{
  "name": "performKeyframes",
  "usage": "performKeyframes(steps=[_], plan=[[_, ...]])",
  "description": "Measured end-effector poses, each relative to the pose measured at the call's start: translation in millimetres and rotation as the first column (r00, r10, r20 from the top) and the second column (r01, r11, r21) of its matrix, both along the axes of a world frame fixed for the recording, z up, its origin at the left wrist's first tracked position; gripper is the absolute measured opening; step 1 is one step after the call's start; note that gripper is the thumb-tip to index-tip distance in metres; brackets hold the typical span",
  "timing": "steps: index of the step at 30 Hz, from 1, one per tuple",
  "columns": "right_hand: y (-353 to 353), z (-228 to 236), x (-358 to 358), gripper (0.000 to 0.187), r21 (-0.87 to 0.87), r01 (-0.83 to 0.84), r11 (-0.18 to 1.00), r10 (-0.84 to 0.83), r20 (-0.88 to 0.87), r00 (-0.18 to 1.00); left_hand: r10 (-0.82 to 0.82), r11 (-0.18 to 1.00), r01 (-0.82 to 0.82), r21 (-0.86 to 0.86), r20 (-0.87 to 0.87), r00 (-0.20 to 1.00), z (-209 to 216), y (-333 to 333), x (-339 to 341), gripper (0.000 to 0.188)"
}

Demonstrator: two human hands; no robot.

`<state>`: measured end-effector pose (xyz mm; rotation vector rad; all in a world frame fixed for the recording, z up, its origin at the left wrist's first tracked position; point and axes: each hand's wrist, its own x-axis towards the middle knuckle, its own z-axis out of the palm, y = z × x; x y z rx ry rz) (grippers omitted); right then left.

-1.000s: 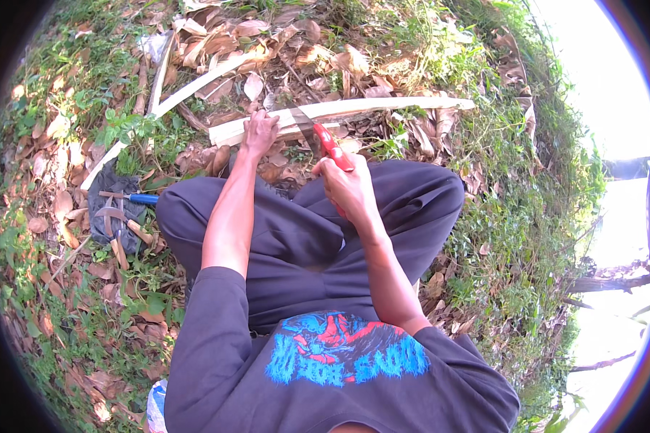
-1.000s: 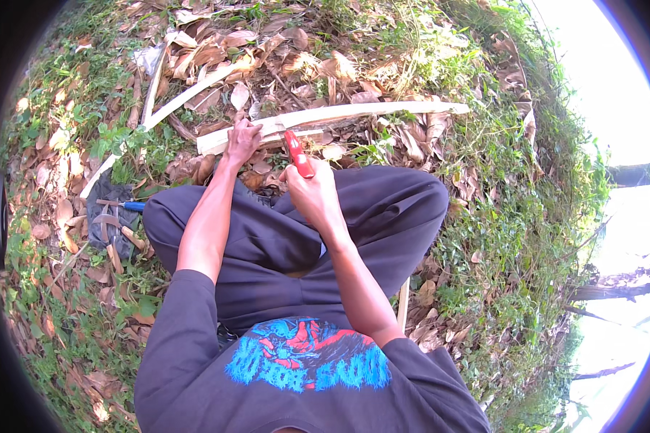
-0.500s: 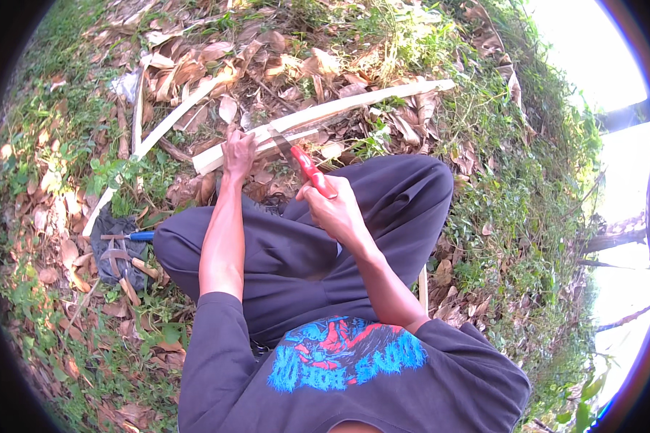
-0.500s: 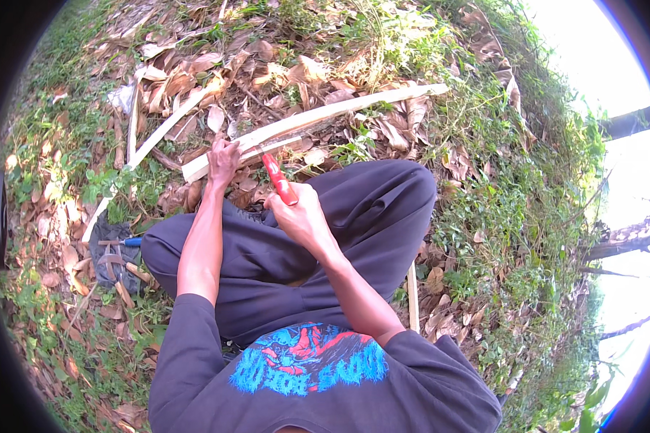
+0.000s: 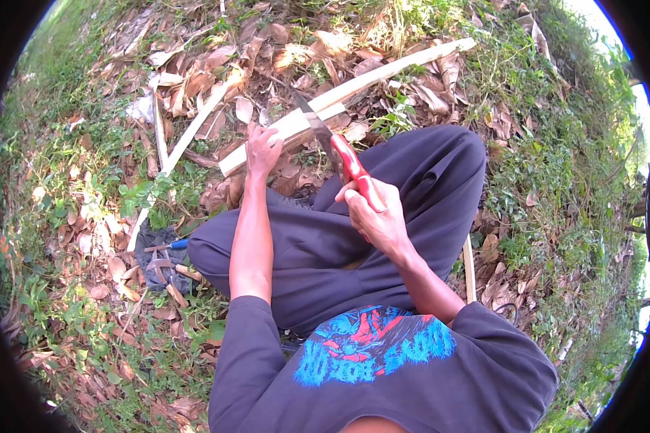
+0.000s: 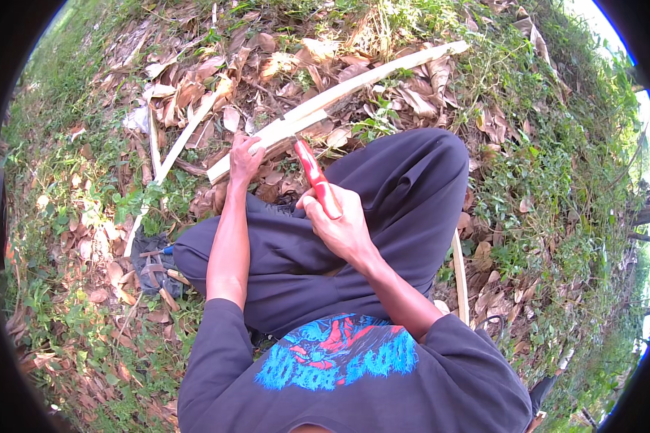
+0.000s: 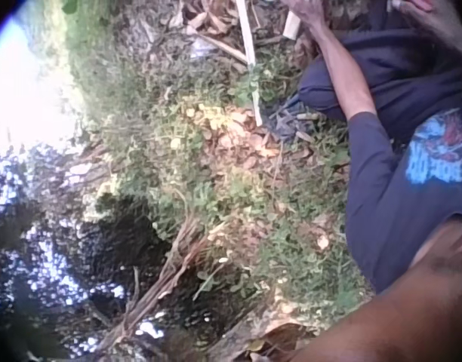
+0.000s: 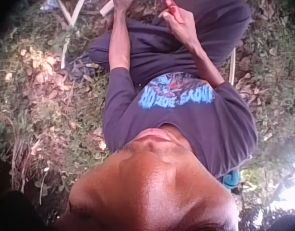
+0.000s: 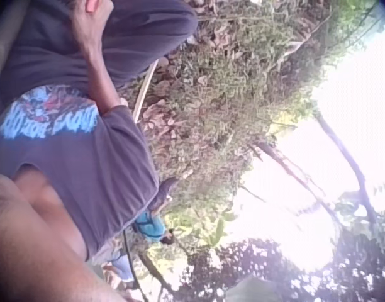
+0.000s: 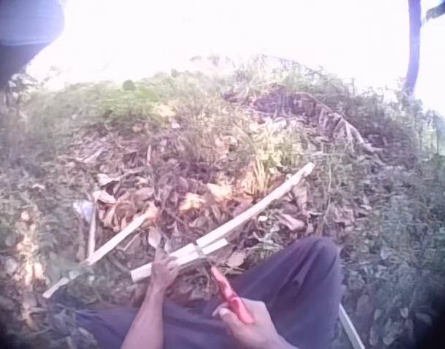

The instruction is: The person sits cross-legged on the ground and uses a red-handled hand saw to cut a long, thin piece of light-colored wood. They hold the wood steady with their left hand and saw through it with their right hand, creating smaller segments.

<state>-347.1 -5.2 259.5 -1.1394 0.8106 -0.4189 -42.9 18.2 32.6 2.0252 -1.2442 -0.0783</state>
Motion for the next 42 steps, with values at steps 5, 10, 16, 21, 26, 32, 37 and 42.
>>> performKeyframes(steps=[5,10,16,21,26,32,37,42], plan=[[-9.5,0.0,-3.0,0.016,-0.051,0.023,0.998,-0.019,0.079,0.997,0.020,0.995,-0.020,0.100,0.002,1.000,3.3,-0.5,-5.9,0.025],[-6.8,-6.3,-0.9,0.012,-0.003,0.006,1.000,-0.005,0.068,0.998,0.016,0.980,-0.044,0.194,0.145,0.989,-1.7,2.2,-11.3,0.034],[7.7,-19.8,8.3,0.014,-0.072,-0.034,0.997,0.036,0.021,0.999,0.025,0.967,-0.118,0.227,0.373,0.927,-11.6,-0.4,-18.0,0.058],[12.4,-39.3,22.4,0.014,-0.232,-0.060,0.971,0.057,-0.016,0.998,-0.012,0.945,-0.086,0.316,0.296,0.955,-11.0,-1.0,-14.4,0.070],[21.7,-49.5,26.0,0.014,-0.226,-0.046,0.973,0.036,-0.047,0.998,-0.012,0.950,-0.082,0.301,0.298,0.955,-10.2,-1.2,-15.3,0.077],[23.7,-44.5,18.1,0.016,-0.235,-0.099,0.967,0.069,-0.132,0.989,-0.018,0.954,-0.073,0.290,0.296,0.955,-11.3,0.5,-11.7,0.067],[29.8,-62.6,10.3,0.015,-0.355,-0.144,0.924,0.104,-0.129,0.986,-0.001,0.955,-0.110,0.277,0.373,0.928,-13.6,-1.0,-12.1,0.069],[32.2,-73.3,6.3,0.014,-0.311,-0.152,0.938,0.122,-0.113,0.986,-0.011,0.953,-0.091,0.289,0.336,0.942,-11.2,-2.9,-15.2,0.074]])
